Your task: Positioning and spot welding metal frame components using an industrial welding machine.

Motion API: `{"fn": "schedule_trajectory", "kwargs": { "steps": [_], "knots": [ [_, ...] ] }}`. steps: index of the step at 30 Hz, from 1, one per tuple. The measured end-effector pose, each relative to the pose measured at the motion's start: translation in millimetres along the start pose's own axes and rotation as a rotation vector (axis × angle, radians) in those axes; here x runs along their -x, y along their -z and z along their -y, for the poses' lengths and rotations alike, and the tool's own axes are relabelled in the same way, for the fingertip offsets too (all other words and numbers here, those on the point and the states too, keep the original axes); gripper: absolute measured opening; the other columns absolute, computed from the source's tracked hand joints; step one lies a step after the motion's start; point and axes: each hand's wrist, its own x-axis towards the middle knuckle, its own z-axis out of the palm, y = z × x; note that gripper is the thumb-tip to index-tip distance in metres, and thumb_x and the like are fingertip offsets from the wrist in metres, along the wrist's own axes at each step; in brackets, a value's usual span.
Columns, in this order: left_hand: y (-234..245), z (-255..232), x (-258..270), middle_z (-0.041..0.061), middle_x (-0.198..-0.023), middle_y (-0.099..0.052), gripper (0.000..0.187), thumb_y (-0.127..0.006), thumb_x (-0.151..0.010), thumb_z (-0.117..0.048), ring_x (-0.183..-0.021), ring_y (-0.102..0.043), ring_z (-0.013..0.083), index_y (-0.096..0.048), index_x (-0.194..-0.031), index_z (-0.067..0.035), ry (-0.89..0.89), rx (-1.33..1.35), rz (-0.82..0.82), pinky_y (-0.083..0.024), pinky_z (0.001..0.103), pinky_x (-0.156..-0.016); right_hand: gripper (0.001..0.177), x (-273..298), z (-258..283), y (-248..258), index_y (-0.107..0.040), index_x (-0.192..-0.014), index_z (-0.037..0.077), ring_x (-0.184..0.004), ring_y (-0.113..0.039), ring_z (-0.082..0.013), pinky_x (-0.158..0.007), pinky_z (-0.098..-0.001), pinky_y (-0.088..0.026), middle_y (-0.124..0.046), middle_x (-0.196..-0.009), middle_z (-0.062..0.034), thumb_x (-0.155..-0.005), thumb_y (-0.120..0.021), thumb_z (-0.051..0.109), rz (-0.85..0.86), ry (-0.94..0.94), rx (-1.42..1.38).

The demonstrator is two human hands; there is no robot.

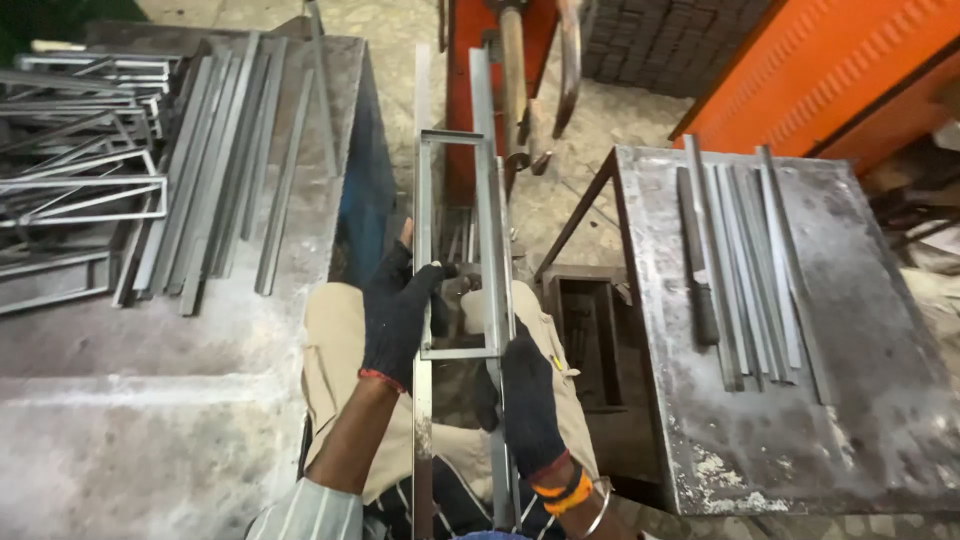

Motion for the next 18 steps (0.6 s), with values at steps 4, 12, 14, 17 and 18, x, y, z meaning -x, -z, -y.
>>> {"fn": "schedule_trajectory", "kwargs": {
  "steps": [4,12,14,17,18],
  "knots": [
    [-37,-34,3,0.01,-0.111,-0.075,0.068,-0.063,-0.094,0.001,-0.082,-0.071,0.0094,-0.045,-0.159,-0.01,0.05,0.067,0.081,-0.057,0.024,-0.065,0.055,4,-16,34,-0.057,-0.098,-0.002,-0.039,-0.048,-0.0146,-0.035,-0.0291,-0.036,-0.053,-0.057,-0.006,-0.111,-0.046,0.05,0.007,0.069,-0.099],
    [-61,-58,-17,0.015,-0.094,-0.078,0.068,-0.061,-0.091,-0.001,-0.045,-0.059,0.0118,-0.045,-0.157,-0.011,0.204,0.1,0.121,-0.046,0.027,-0.037,0.057,-5,4,31,-0.058,-0.083,0.002,-0.041,-0.053,-0.0165,-0.037,-0.0304,-0.041,-0.055,-0.058,-0.0062,-0.105,-0.051,0.054,-0.054,0.055,-0.07],
    [-63,-64,-15,0.015,-0.091,-0.077,0.068,-0.06,-0.09,-0.002,-0.043,-0.059,0.012,-0.045,-0.156,-0.012,0.231,0.081,0.111,-0.045,0.028,-0.035,0.054,2,18,17,-0.063,-0.087,0.004,-0.04,-0.052,-0.016,-0.036,-0.0304,-0.039,-0.055,-0.057,-0.0058,-0.1,-0.05,0.055,-0.125,-0.002,-0.059],
    [-67,-65,-17,0.015,-0.088,-0.077,0.07,-0.06,-0.089,-0.001,-0.043,-0.058,0.012,-0.046,-0.157,-0.013,0.246,0.046,0.104,-0.045,0.028,-0.035,0.057,1,18,21,-0.065,-0.086,0.004,-0.038,-0.051,-0.0156,-0.035,-0.0299,-0.039,-0.055,-0.055,-0.0058,-0.099,-0.049,0.057,-0.16,-0.001,0.0],
    [-68,-63,-16,0.014,-0.089,-0.076,0.071,-0.06,-0.089,-0.001,-0.044,-0.059,0.0117,-0.046,-0.158,-0.013,0.233,0.025,0.113,-0.046,0.027,-0.037,0.063,0,14,26,-0.061,-0.08,0.001,-0.039,-0.052,-0.0158,-0.036,-0.0294,-0.04,-0.054,-0.055,-0.0062,-0.104,-0.049,0.058,-0.126,0.06,0.043]
  ]
}}
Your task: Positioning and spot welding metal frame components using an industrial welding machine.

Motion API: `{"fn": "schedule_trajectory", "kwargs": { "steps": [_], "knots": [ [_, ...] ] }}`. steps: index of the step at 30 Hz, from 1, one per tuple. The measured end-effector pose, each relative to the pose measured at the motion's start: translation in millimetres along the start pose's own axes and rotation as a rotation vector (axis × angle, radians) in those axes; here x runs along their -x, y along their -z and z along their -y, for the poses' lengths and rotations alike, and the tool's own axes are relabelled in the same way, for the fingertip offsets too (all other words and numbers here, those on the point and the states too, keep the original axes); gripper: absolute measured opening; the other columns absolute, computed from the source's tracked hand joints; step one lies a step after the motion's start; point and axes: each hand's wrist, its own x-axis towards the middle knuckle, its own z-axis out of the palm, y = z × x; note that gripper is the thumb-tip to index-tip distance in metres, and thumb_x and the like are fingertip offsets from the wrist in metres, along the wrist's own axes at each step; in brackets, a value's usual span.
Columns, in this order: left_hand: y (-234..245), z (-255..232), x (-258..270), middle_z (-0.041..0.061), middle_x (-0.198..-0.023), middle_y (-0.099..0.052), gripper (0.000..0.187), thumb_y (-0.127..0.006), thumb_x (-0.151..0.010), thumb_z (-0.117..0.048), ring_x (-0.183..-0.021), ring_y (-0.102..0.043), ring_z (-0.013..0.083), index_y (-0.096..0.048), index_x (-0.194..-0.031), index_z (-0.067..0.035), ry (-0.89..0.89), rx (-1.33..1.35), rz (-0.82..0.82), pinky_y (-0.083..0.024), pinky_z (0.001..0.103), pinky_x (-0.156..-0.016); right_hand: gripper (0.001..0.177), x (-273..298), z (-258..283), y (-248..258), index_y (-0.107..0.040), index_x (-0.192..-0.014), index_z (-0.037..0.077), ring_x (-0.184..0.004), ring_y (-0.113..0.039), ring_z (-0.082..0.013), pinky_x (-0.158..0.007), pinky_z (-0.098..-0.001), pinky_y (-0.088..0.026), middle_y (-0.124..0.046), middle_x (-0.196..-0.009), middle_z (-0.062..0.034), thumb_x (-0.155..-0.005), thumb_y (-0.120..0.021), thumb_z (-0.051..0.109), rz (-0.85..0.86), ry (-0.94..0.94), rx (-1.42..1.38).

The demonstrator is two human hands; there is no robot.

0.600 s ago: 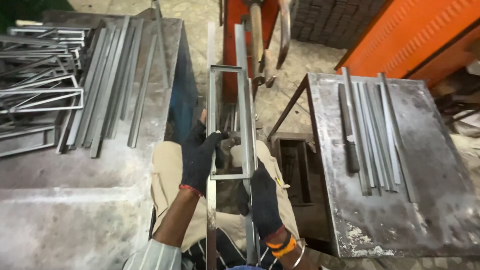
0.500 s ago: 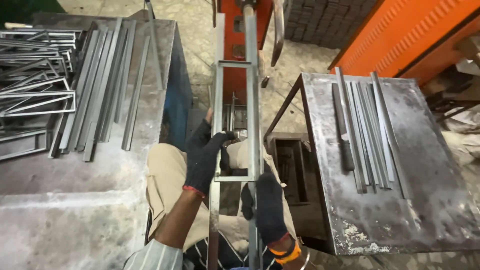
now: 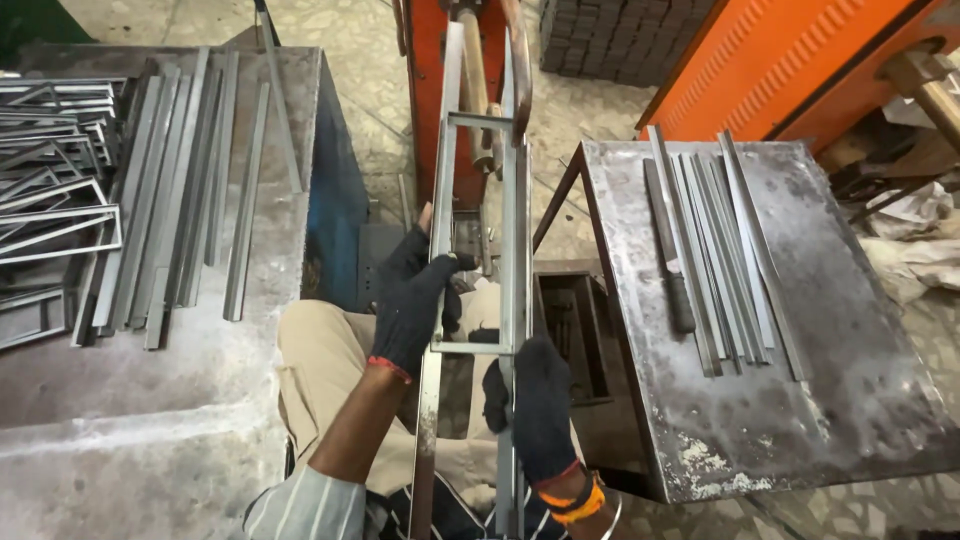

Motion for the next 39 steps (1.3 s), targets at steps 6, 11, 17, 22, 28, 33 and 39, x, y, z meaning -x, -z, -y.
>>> {"fn": "schedule_trajectory", "kwargs": {
  "steps": [6,11,17,22,28,33,39],
  "knots": [
    [-3,-8,-28,0.014,-0.085,-0.075,0.071,-0.06,-0.087,-0.001,-0.04,-0.057,0.0133,-0.046,-0.155,-0.013,0.039,-0.022,0.032,-0.047,0.03,-0.034,0.054,-12,44,-27,-0.071,-0.097,0.01,-0.039,-0.049,-0.0141,-0.037,-0.0287,-0.039,-0.053,-0.056,-0.004,-0.097,-0.046,0.058,0.012,-0.033,-0.081],
    [-2,-5,-42,0.016,-0.085,-0.075,0.072,-0.061,-0.086,0.0,-0.04,-0.058,0.0144,-0.047,-0.155,-0.01,0.013,-0.023,0.061,-0.048,0.031,-0.036,0.06,-30,24,-19,-0.059,-0.077,0.003,-0.039,-0.051,-0.0167,-0.036,-0.0303,-0.041,-0.053,-0.054,-0.0064,-0.103,-0.046,0.057,0.009,0.058,-0.017],
    [2,6,-43,0.011,-0.096,-0.076,0.07,-0.062,-0.091,-0.002,-0.055,-0.062,0.0106,-0.043,-0.158,-0.012,0.008,-0.038,0.047,-0.05,0.027,-0.045,0.053,-38,-1,-11,-0.059,-0.081,0.002,-0.038,-0.048,-0.0161,-0.035,-0.0308,-0.037,-0.052,-0.055,-0.0064,-0.105,-0.051,0.049,0.0,0.046,-0.088],
    [9,32,-47,0.009,-0.104,-0.074,0.066,-0.059,-0.096,-0.002,-0.078,-0.071,0.0097,-0.043,-0.159,-0.009,-0.005,0.116,0.047,-0.059,0.026,-0.062,0.047,-30,26,-20,-0.067,-0.092,0.004,-0.037,-0.047,-0.0147,-0.034,-0.0298,-0.037,-0.05,-0.053,-0.0049,-0.102,-0.048,0.046,-0.028,0.011,0.007],
    [3,-2,-37,0.01,-0.094,-0.075,0.054,-0.063,-0.094,-0.009,-0.055,-0.06,0.017,-0.056,-0.147,-0.005,0.121,0.006,0.085,-0.049,0.032,-0.048,0.044,-54,12,-16,-0.061,-0.096,0.003,-0.04,-0.05,-0.0152,-0.036,-0.0309,-0.039,-0.054,-0.058,-0.006,-0.106,-0.051,0.045,0.02,0.04,-0.118],
    [5,9,-87,0.005,-0.092,-0.074,0.042,-0.066,-0.094,-0.014,-0.067,-0.063,0.0096,-0.066,-0.135,-0.002,0.005,-0.118,0.092,-0.052,0.027,-0.059,0.057,-85,66,-43,-0.052,-0.148,0.015,-0.039,-0.049,-0.0127,-0.035,-0.029,-0.042,-0.053,-0.056,-0.0032,-0.102,-0.046,0.047,0.033,0.161,-0.029],
    [3,19,-103,0.005,-0.083,-0.074,0.031,-0.061,-0.096,-0.016,-0.057,-0.062,0.0123,-0.069,-0.122,0.0,-0.033,-0.087,0.072,-0.05,0.028,-0.054,0.063,-116,51,-31,-0.049,-0.15,0.012,-0.037,-0.051,-0.0145,-0.035,-0.0304,-0.044,-0.055,-0.054,-0.0054,-0.099,-0.054,0.048,0.074,0.235,-0.037]
  ]
}}
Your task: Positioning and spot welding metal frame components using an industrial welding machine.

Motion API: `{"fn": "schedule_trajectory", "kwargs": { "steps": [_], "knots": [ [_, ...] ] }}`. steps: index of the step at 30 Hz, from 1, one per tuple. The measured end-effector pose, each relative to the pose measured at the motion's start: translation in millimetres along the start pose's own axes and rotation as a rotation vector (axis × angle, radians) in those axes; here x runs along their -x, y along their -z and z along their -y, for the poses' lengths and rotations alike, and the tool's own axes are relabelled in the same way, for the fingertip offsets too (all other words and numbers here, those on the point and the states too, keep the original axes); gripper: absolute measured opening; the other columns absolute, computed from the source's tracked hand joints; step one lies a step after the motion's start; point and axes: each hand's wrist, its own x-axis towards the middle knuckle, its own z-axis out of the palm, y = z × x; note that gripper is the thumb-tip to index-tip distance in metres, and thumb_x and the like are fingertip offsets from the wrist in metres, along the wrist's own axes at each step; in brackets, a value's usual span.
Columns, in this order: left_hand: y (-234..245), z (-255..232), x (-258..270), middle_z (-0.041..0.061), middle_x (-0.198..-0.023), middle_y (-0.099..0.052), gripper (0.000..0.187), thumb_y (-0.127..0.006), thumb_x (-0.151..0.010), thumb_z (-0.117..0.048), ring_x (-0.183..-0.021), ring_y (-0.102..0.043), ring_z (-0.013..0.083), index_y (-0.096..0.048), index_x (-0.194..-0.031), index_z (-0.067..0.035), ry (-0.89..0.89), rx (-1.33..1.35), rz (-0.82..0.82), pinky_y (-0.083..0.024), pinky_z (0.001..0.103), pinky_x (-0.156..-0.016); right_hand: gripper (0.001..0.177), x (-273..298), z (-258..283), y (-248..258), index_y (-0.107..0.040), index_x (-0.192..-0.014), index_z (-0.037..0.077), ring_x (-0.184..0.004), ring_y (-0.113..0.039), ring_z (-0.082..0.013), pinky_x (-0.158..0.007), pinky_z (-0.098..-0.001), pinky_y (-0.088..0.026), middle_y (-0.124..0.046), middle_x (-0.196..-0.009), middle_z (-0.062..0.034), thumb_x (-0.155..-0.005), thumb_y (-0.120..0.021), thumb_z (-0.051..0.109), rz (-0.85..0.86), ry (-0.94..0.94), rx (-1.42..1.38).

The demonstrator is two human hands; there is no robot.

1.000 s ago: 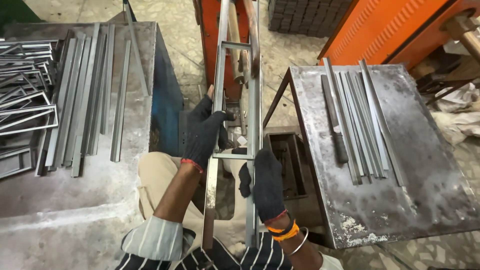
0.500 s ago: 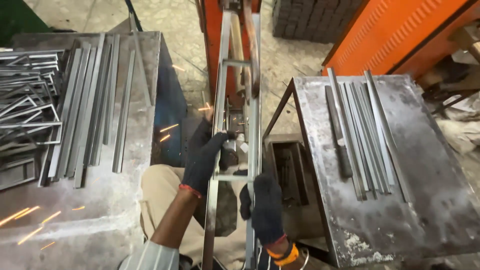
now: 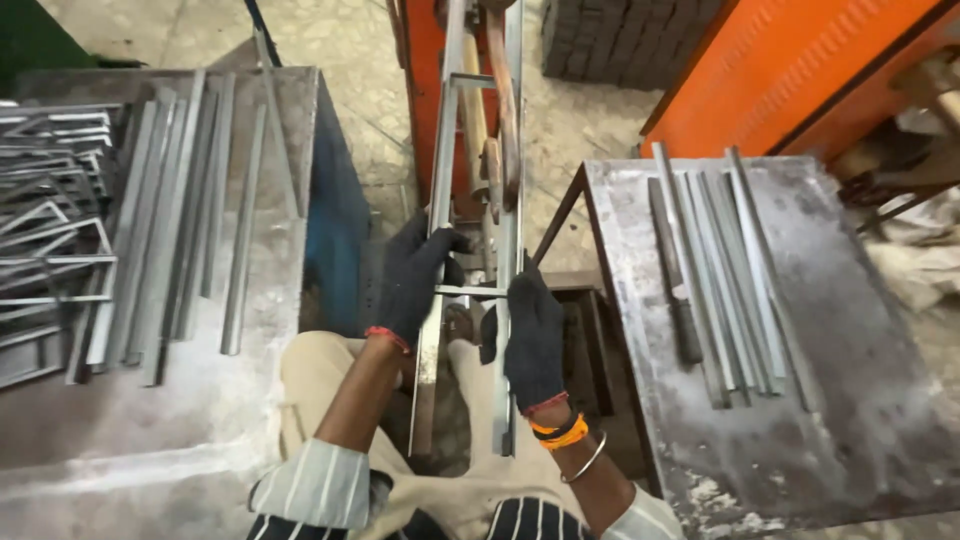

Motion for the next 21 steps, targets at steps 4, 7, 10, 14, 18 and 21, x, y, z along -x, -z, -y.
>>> {"fn": "schedule_trajectory", "kwargs": {
  "steps": [4,7,10,14,18,21],
  "knots": [
    [-4,8,-10,0.004,-0.09,-0.073,0.033,-0.063,-0.097,-0.013,-0.071,-0.065,0.0065,-0.069,-0.128,-0.003,-0.104,0.0,-0.013,-0.05,0.025,-0.06,0.056,-6,4,7,-0.065,-0.128,-0.004,-0.044,-0.059,-0.017,-0.041,-0.0306,-0.049,-0.065,-0.062,-0.0094,-0.106,-0.055,0.046,-0.033,-0.041,0.055],
    [-4,4,-36,0.006,-0.078,-0.071,0.031,-0.061,-0.094,-0.013,-0.057,-0.057,0.0091,-0.069,-0.123,-0.006,-0.064,0.018,-0.032,-0.046,0.027,-0.051,0.047,-37,7,11,-0.067,-0.109,-0.003,-0.05,-0.063,-0.0156,-0.045,-0.0304,-0.05,-0.07,-0.069,-0.0044,-0.1,-0.056,0.041,-0.074,-0.009,0.143],
    [-1,12,-68,0.006,-0.083,-0.072,0.017,-0.064,-0.097,-0.01,-0.067,-0.066,0.0096,-0.068,-0.105,0.005,-0.17,0.004,0.035,-0.054,0.027,-0.06,0.046,-73,-8,19,-0.071,-0.111,-0.002,-0.079,-0.054,-0.0038,-0.069,-0.0254,-0.049,-0.065,-0.085,0.0051,-0.107,-0.059,0.041,-0.042,0.344,0.344],
    [-9,-5,-79,0.004,-0.073,-0.068,0.018,-0.062,-0.09,-0.011,-0.054,-0.055,0.0098,-0.07,-0.103,-0.002,-0.113,0.004,-0.01,-0.043,0.027,-0.048,0.048,-97,-14,21,-0.069,-0.089,-0.002,-0.073,-0.043,-0.0057,-0.063,-0.0278,-0.039,-0.054,-0.073,0.0057,-0.104,-0.061,0.043,-0.111,0.284,0.374],
    [-8,5,-88,0.005,-0.07,-0.067,0.012,-0.064,-0.091,-0.012,-0.05,-0.052,0.01,-0.067,-0.095,-0.001,-0.119,0.015,-0.025,-0.039,0.028,-0.045,0.043,-102,-17,18,-0.072,-0.096,0.001,-0.072,-0.041,-0.004,-0.061,-0.0265,-0.038,-0.053,-0.075,0.0081,-0.103,-0.062,0.042,-0.122,0.235,0.307],
    [4,32,-107,0.006,-0.074,-0.067,0.012,-0.067,-0.094,-0.01,-0.06,-0.059,0.0083,-0.069,-0.093,0.001,-0.262,-0.113,-0.022,-0.047,0.027,-0.053,0.048,-105,-29,27,-0.066,-0.089,-0.003,-0.072,-0.039,-0.0048,-0.06,-0.0274,-0.034,-0.049,-0.073,0.0057,-0.109,-0.062,0.041,-0.123,0.283,0.355]
  ]
}}
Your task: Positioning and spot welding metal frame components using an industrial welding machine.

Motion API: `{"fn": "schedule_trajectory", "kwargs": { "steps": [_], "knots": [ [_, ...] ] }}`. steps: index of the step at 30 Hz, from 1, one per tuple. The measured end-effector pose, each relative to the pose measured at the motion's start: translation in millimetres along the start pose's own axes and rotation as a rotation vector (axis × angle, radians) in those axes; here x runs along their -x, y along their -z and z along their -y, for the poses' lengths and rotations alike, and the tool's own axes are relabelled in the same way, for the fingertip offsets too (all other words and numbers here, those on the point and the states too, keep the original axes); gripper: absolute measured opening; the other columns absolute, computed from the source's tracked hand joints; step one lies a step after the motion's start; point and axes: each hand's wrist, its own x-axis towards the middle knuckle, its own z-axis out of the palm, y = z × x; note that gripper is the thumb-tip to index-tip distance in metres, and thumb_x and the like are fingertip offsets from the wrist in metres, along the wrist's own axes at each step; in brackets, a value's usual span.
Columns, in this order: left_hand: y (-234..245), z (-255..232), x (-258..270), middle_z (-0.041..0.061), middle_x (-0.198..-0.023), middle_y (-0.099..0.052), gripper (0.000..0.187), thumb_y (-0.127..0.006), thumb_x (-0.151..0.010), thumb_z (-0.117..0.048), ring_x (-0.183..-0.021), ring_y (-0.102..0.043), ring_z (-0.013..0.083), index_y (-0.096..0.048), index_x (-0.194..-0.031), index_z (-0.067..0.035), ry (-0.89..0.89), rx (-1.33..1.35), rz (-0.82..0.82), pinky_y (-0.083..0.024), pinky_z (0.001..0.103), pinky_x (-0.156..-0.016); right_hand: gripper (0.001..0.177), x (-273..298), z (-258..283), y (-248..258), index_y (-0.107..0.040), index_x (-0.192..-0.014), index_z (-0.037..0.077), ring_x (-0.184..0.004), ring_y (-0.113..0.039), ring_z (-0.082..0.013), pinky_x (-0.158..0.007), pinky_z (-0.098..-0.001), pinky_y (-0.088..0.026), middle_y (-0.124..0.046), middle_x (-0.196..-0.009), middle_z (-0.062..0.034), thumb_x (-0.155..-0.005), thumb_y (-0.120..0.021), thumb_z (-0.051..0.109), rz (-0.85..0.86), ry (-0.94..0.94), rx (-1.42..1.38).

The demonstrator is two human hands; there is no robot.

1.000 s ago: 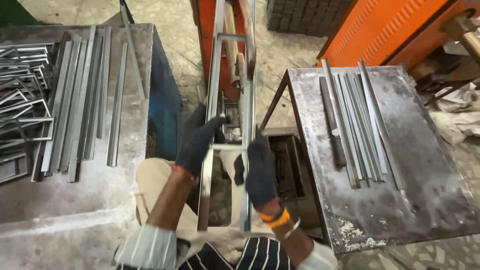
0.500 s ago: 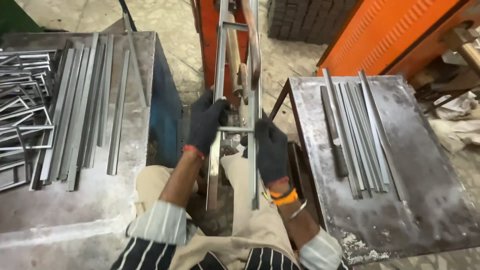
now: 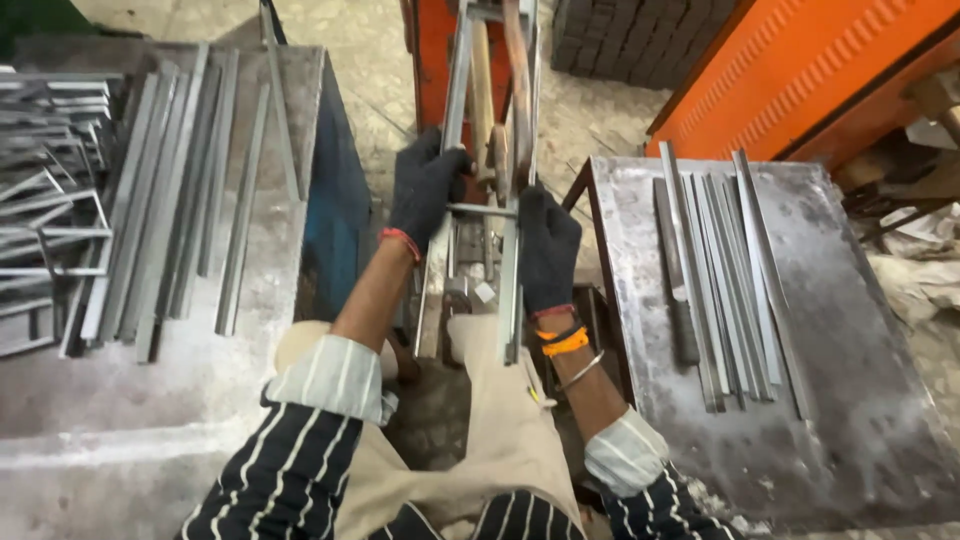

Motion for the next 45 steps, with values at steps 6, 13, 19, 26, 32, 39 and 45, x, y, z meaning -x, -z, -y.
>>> {"fn": "schedule_trajectory", "kwargs": {
  "steps": [6,13,19,26,32,39,45],
  "knots": [
    [-4,-31,13,0.004,-0.071,-0.061,0.008,-0.062,-0.092,-0.01,-0.057,-0.054,0.0081,-0.065,-0.091,-0.002,0.099,0.028,-0.001,-0.043,0.027,-0.051,0.034,3,9,-11,-0.074,-0.103,0.003,-0.071,-0.044,-0.0035,-0.061,-0.026,-0.038,-0.057,-0.077,0.0094,-0.103,-0.061,0.034,-0.037,-0.03,-0.198],
    [7,-23,74,0.004,-0.068,-0.057,0.012,-0.067,-0.094,-0.013,-0.051,-0.051,0.0103,-0.064,-0.092,-0.002,0.224,0.207,0.01,-0.039,0.028,-0.046,0.044,80,16,8,-0.065,-0.083,0.002,-0.072,-0.045,-0.0049,-0.062,-0.0291,-0.042,-0.055,-0.072,0.0018,-0.111,-0.058,0.036,-0.078,0.086,-0.011],
    [23,-66,191,0.004,-0.072,-0.064,0.016,-0.063,-0.096,-0.01,-0.055,-0.054,0.0086,-0.069,-0.103,0.003,0.306,0.166,0.024,-0.041,0.025,-0.049,0.031,191,13,31,-0.06,-0.135,0.002,-0.089,-0.068,-0.0274,-0.08,-0.0367,-0.055,-0.065,-0.107,-0.0195,-0.107,-0.055,0.015,0.044,0.275,0.021],
    [25,-101,221,0.002,-0.072,-0.066,0.041,-0.059,-0.093,-0.008,-0.052,-0.048,0.005,-0.064,-0.133,-0.005,0.405,0.207,0.02,-0.037,0.022,-0.046,0.036,228,28,32,-0.061,-0.132,-0.005,-0.102,-0.068,-0.0362,-0.086,-0.0406,-0.058,-0.062,-0.126,-0.0248,-0.099,-0.06,0.01,0.095,0.307,0.254],
    [32,-82,229,0.001,-0.071,-0.063,0.037,-0.061,-0.093,-0.009,-0.053,-0.051,0.0051,-0.066,-0.129,-0.005,0.416,0.15,0.0,-0.039,0.023,-0.047,0.037,231,35,27,-0.061,-0.131,-0.002,-0.089,-0.066,-0.0307,-0.076,-0.0371,-0.055,-0.064,-0.106,-0.0266,-0.107,-0.05,0.023,0.018,0.164,0.099],
    [30,-94,239,0.0,-0.075,-0.065,0.03,-0.064,-0.094,-0.01,-0.055,-0.051,0.0051,-0.071,-0.122,-0.002,0.431,0.211,-0.009,-0.038,0.022,-0.048,0.039,229,83,22,-0.071,-0.122,-0.001,-0.061,-0.06,-0.0149,-0.056,-0.0313,-0.048,-0.067,-0.072,-0.0071,-0.097,-0.055,0.023,0.073,-0.341,-0.269],
    [57,-69,239,-0.001,-0.073,-0.064,0.033,-0.066,-0.094,-0.01,-0.052,-0.05,0.0049,-0.068,-0.126,-0.007,0.35,0.242,-0.133,-0.036,0.023,-0.045,0.039,187,72,9,-0.074,-0.115,0.003,-0.069,-0.063,-0.019,-0.063,-0.0368,-0.05,-0.065,-0.077,-0.006,-0.099,-0.058,0.035,0.345,-0.138,0.099]
  ]
}}
